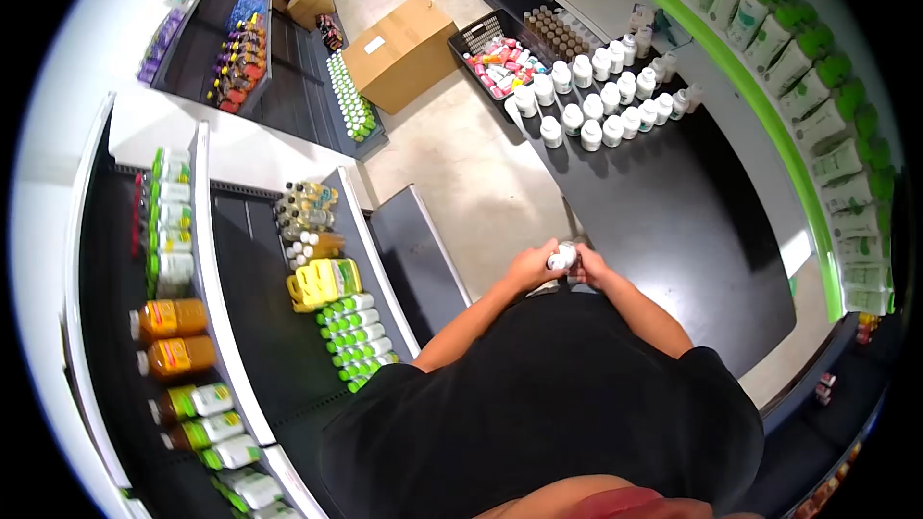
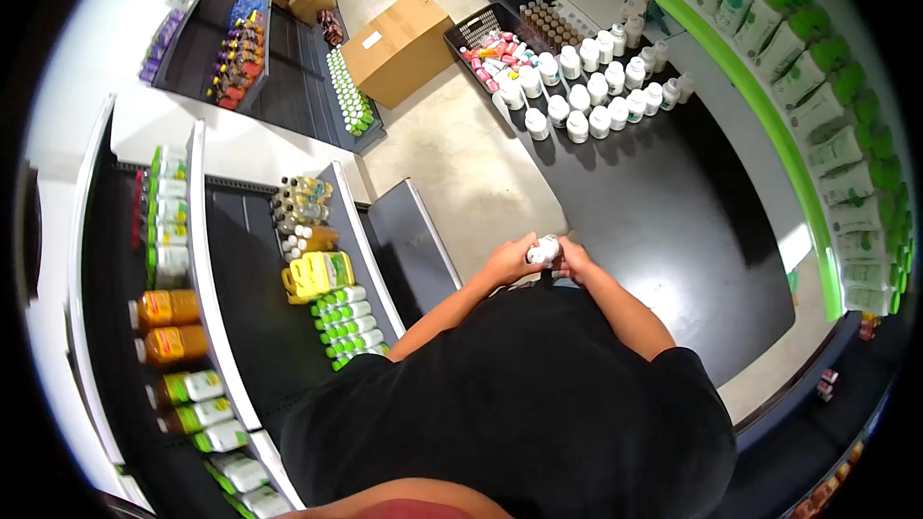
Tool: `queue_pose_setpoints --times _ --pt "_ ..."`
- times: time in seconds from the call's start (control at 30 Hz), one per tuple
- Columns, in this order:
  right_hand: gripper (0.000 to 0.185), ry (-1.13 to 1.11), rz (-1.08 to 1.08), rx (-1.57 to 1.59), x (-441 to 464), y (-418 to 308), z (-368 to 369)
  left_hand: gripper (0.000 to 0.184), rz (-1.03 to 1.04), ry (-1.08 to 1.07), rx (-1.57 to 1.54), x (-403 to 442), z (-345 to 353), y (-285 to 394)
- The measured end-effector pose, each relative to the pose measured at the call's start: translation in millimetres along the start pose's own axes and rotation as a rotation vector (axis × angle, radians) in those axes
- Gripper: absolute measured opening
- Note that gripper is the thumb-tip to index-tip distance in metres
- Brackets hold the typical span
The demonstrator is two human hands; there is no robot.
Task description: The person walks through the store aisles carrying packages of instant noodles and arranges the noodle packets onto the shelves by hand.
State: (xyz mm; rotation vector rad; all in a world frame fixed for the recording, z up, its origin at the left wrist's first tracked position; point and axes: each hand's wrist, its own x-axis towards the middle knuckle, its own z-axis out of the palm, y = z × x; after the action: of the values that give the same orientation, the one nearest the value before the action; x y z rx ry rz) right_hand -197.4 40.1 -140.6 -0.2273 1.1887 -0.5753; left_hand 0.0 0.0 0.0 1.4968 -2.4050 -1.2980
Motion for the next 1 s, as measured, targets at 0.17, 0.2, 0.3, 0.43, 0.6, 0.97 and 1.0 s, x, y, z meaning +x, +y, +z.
queue_pose_setpoints --times 0.17,0.2,0.3,0.43,0.6,0.97,1.0 --pt "0.042 0.082 -0.075 -0.049 46.8 -72.7 1.0 0.046 0.019 0.072 0.039 73.8 -46.3 -23.8" --pt "0.04 0.066 -0.092 -0.046 60.9 -86.3 0.0 0.047 0.028 0.072 0.028 87.9 -61.6 -21.5" --pt "0.038 0.179 -0.106 0.07 62.3 -119.6 10.8 0.047 0.038 0.04 0.063 118.2 -87.0 -13.5" --pt "0.031 0.314 -0.29 0.285 88.5 -129.0 32.7 0.043 0.151 0.029 0.178 153.9 -116.3 -25.4" --pt "0.038 0.46 -0.313 0.486 117.0 -149.4 45.0 0.044 0.402 -0.078 0.359 222.0 -142.4 -23.0" --pt "0.035 0.587 -0.382 0.595 87.6 -126.8 75.1 0.049 0.623 -0.221 0.659 323.8 -143.6 -28.9" --pt "0.033 0.634 -0.351 0.652 91.7 -103.1 77.4 0.047 0.649 -0.226 0.65 328.3 -142.5 -29.6"
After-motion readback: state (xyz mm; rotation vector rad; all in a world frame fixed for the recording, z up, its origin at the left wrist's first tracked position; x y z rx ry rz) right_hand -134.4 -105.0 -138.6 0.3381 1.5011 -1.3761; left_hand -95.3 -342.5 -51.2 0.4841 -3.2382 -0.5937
